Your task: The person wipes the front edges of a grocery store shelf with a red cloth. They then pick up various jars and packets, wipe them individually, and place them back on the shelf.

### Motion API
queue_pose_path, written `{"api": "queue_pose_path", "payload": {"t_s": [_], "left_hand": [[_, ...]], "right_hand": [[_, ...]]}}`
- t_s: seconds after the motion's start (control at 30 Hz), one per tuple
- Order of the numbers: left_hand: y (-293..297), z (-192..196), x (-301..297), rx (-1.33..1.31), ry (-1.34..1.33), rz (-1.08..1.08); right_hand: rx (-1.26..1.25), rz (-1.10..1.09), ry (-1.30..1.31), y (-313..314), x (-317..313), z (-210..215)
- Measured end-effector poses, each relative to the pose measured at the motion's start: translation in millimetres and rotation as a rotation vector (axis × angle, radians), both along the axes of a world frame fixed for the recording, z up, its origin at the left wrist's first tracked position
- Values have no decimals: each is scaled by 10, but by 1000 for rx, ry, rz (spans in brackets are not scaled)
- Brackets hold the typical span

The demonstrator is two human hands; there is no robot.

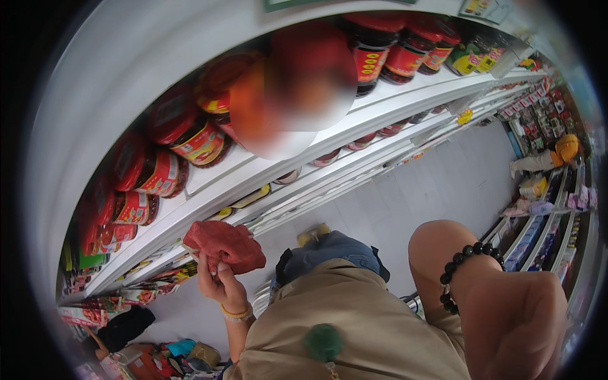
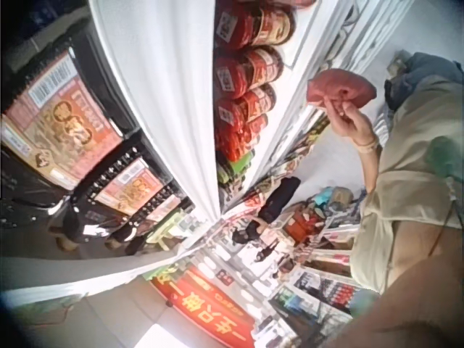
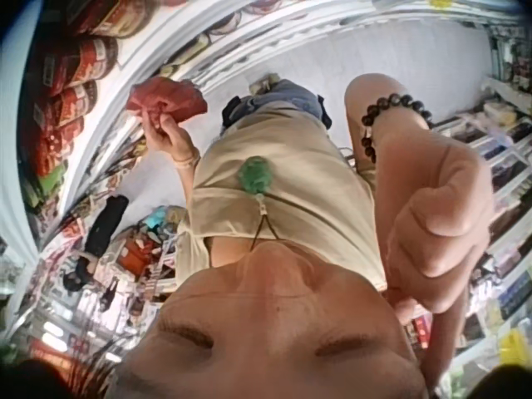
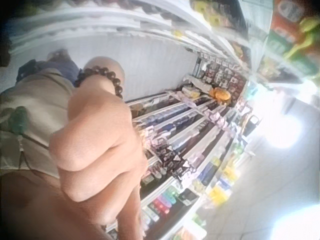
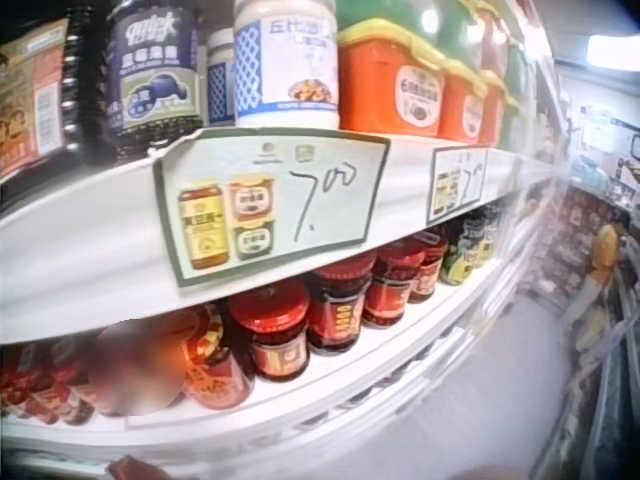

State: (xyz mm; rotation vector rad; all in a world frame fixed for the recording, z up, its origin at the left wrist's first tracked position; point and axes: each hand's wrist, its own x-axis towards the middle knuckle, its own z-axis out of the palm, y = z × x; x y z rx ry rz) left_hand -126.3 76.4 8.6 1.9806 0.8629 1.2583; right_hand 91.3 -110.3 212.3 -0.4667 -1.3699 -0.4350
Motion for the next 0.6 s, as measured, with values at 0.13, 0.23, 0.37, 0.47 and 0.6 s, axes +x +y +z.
{"api": "queue_pose_path", "payload": {"t_s": [0.13,0.23,0.37,0.47,0.6], "left_hand": [[-27,-59,12,-50,-33,-92],[-63,-47,70,-7,44,-97],[-94,-65,95,-31,48,-172],[-106,-105,113,-53,39,-219],[-108,-137,203,-127,18,-202]], "right_hand": [[42,-90,-52,-129,37,-11],[12,-108,-84,-138,41,-19],[72,-158,-49,-164,17,-79],[54,-163,-97,-163,34,-87],[74,-179,-131,-239,203,-245]]}}
